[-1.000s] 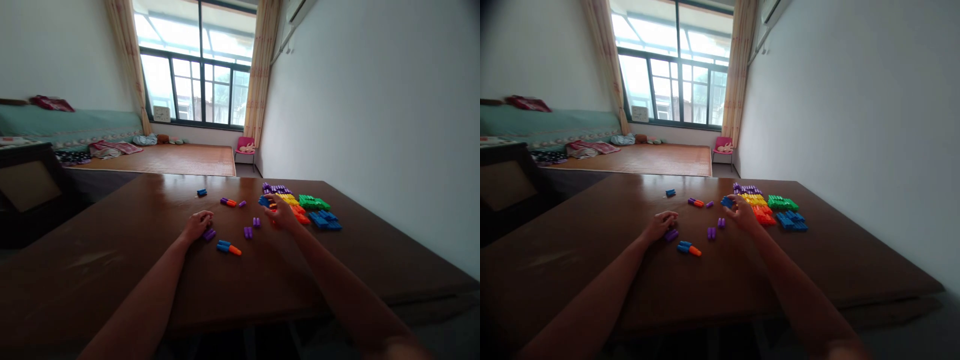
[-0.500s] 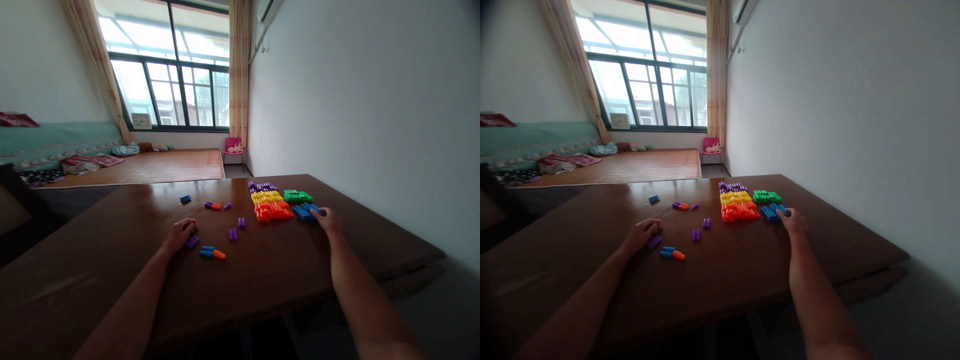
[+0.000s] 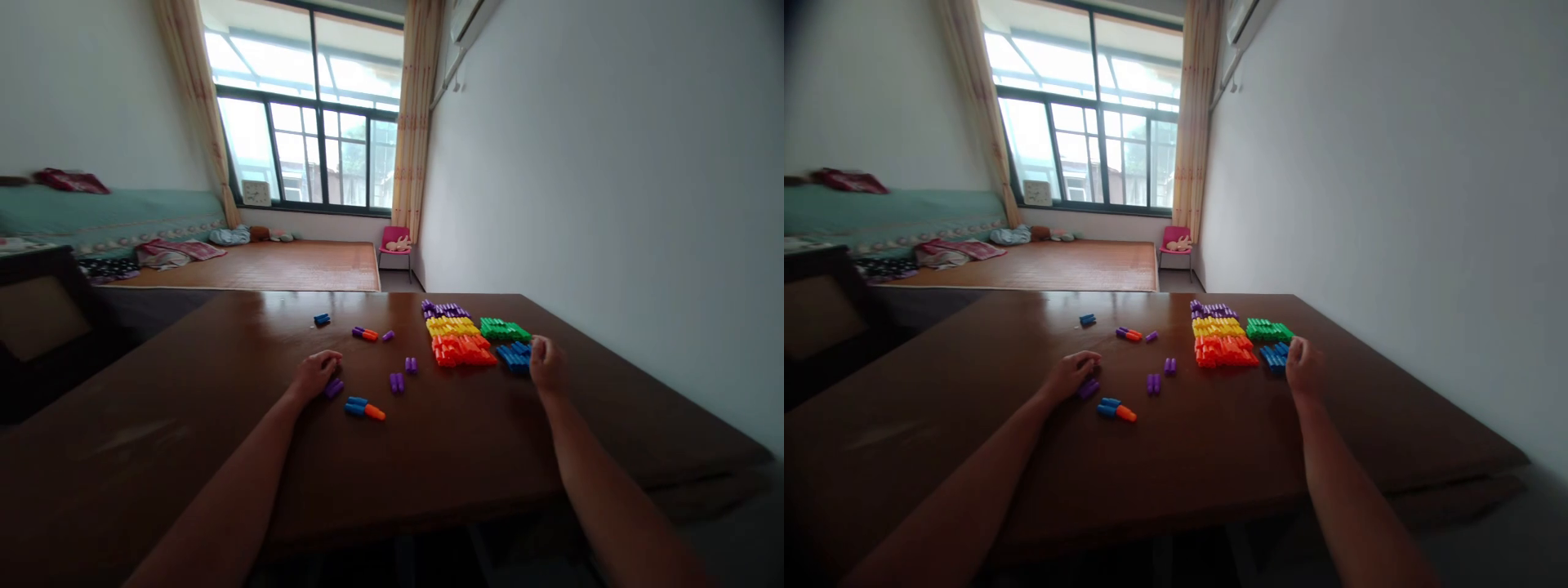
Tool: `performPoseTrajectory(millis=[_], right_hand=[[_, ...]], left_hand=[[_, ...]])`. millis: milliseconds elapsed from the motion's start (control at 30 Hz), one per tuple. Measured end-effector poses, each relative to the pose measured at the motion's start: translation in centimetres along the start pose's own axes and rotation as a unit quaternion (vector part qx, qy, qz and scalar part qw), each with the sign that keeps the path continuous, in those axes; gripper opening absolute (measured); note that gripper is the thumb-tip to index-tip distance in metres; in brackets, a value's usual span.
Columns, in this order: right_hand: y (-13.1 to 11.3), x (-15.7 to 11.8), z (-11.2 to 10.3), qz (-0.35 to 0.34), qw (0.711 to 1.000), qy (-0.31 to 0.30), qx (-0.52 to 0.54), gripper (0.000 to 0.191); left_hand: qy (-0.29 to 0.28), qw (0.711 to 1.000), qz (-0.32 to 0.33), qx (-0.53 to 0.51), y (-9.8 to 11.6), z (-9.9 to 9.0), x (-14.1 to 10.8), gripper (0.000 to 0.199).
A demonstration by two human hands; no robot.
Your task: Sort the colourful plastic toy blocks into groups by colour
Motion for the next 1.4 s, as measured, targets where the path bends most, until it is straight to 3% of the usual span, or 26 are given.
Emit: performPoseTrajectory(millis=[67, 133, 233, 367, 500, 667, 833, 1033, 1133, 1233, 1300, 1400], right_hand=[[-4.8, -0.1, 0.6, -0.079, 0.996, -0.010, 0.030, 0.049], [-10.8, -0.9, 1.9, -0.167, 0.982, -0.062, 0.065, 0.044], [-20.5, -3.3, 4.5, -0.291, 0.934, -0.164, 0.127, 0.039], [-31.5, -7.6, 9.2, -0.395, 0.864, -0.275, 0.150, 0.035], [-39.2, -10.5, 15.4, -0.445, 0.816, -0.352, 0.112, 0.040], [-45.2, -10.9, 22.1, -0.405, 0.819, -0.399, 0.080, 0.044], [-47.8, -11.1, 26.0, -0.357, 0.812, -0.455, 0.076, 0.039], [-47.2, -11.3, 26.1, -0.358, 0.802, -0.468, 0.095, 0.023], [-45.6, -11.2, 24.6, -0.361, 0.802, -0.463, 0.108, 0.016], [-43.2, -10.4, 21.4, -0.340, 0.805, -0.444, 0.196, 0.022], [-40.9, -9.1, 18.3, -0.290, 0.805, -0.422, 0.298, 0.026], [-35.5, -6.7, 13.4, -0.173, 0.790, -0.420, 0.412, 0.035]], left_hand=[[0.011, 1.000, 0.003, 0.027, 0.3, -0.1, -0.2, 0.030], [0.011, 0.999, 0.003, 0.038, 0.5, 0.0, -0.4, 0.029], [0.011, 0.999, -0.002, 0.037, 0.6, 0.2, -0.5, 0.028], [0.011, 1.000, -0.005, 0.024, 0.5, 0.5, -0.8, 0.027], [0.011, 1.000, 0.005, 0.005, 0.3, 0.6, -0.8, 0.026], [0.011, 1.000, 0.011, 0.001, 0.3, 0.7, -0.8, 0.028], [0.008, 1.000, -0.004, 0.001, 0.1, 1.0, -0.8, 0.027], [0.008, 1.000, -0.005, -0.004, 0.0, 1.0, -0.7, 0.027], [0.010, 1.000, -0.004, -0.007, 0.1, 0.7, -0.6, 0.026], [0.010, 1.000, 0.008, -0.011, 0.1, 0.5, -0.4, 0.026], [0.006, 1.000, 0.008, -0.017, 0.0, 0.5, -0.2, 0.025], [-0.002, 1.000, 0.003, -0.030, -0.5, 0.5, 0.2, 0.027]])
Point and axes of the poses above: each hand's wrist, its own x-axis towards the middle knuckle, its own z-axis out of the palm, y = z × x, the point moved 6 cm from there along x, towards the middle knuckle, and after that the axes turned 2 degrees about y, right-handed, at the moved point
